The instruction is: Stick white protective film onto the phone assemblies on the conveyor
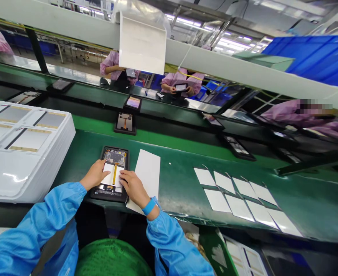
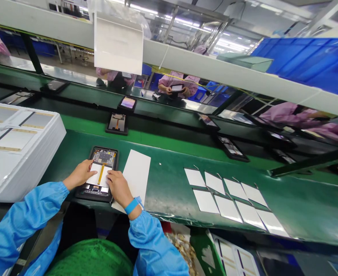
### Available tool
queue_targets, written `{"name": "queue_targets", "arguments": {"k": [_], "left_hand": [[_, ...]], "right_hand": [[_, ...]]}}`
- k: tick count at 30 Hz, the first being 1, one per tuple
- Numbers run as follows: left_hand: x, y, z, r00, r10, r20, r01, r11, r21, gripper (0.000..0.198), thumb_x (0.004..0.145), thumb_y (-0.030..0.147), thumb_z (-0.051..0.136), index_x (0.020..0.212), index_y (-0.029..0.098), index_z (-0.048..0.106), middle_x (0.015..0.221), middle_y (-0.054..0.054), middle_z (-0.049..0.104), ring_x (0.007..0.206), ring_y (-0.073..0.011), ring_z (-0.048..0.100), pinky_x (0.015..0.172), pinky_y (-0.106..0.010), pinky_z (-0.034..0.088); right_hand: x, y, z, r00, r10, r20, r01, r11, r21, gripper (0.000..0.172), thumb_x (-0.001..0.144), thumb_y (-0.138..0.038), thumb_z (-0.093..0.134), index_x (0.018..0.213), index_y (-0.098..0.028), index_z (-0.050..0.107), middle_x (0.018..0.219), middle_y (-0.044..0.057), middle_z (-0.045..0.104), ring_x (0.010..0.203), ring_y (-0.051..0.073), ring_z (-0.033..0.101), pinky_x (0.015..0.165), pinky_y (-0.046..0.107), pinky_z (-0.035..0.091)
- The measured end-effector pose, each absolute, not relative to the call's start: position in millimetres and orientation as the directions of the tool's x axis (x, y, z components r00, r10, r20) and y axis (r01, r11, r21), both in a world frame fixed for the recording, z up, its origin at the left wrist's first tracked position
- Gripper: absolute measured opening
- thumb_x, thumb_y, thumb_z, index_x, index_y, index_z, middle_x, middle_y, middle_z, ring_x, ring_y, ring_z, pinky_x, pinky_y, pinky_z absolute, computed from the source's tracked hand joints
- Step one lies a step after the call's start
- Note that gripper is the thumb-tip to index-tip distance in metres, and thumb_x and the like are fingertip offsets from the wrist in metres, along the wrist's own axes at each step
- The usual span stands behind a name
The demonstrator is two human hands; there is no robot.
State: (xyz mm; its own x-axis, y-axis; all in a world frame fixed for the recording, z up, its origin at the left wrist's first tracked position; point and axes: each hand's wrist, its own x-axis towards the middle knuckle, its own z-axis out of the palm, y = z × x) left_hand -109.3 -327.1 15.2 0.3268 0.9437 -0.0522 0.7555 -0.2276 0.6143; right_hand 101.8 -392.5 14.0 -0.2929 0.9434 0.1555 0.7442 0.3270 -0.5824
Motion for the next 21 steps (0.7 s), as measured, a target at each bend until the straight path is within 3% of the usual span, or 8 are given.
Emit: {"name": "queue_targets", "arguments": {"k": [10, 21], "left_hand": [[-106.4, -328.2, 26.0, 0.336, 0.932, -0.137, 0.875, -0.255, 0.412, 0.037, 0.088, 0.030, 0.061, 0.120, 0.012, 0.058, 0.107, -0.013, 0.064, 0.100, -0.0257, 0.064, 0.083, -0.032, 0.046], [-100.1, -327.5, 38.8, 0.297, 0.939, -0.174, 0.937, -0.252, 0.240, 0.031, 0.086, 0.038, 0.065, 0.105, 0.014, 0.067, 0.107, -0.015, 0.068, 0.102, -0.0266, 0.065, 0.083, -0.031, 0.046]], "right_hand": [[100.4, -394.2, 8.0, -0.320, 0.931, 0.179, 0.763, 0.365, -0.533, 0.026, 0.089, -0.008, 0.058, 0.111, -0.016, 0.071, 0.127, 0.010, 0.065, 0.115, 0.023, 0.056, 0.101, 0.039, 0.050], [93.1, -398.9, 9.6, -0.376, 0.905, 0.198, 0.832, 0.424, -0.358, 0.026, 0.091, -0.008, 0.055, 0.113, -0.013, 0.068, 0.130, 0.013, 0.063, 0.112, 0.025, 0.055, 0.100, 0.041, 0.051]]}}
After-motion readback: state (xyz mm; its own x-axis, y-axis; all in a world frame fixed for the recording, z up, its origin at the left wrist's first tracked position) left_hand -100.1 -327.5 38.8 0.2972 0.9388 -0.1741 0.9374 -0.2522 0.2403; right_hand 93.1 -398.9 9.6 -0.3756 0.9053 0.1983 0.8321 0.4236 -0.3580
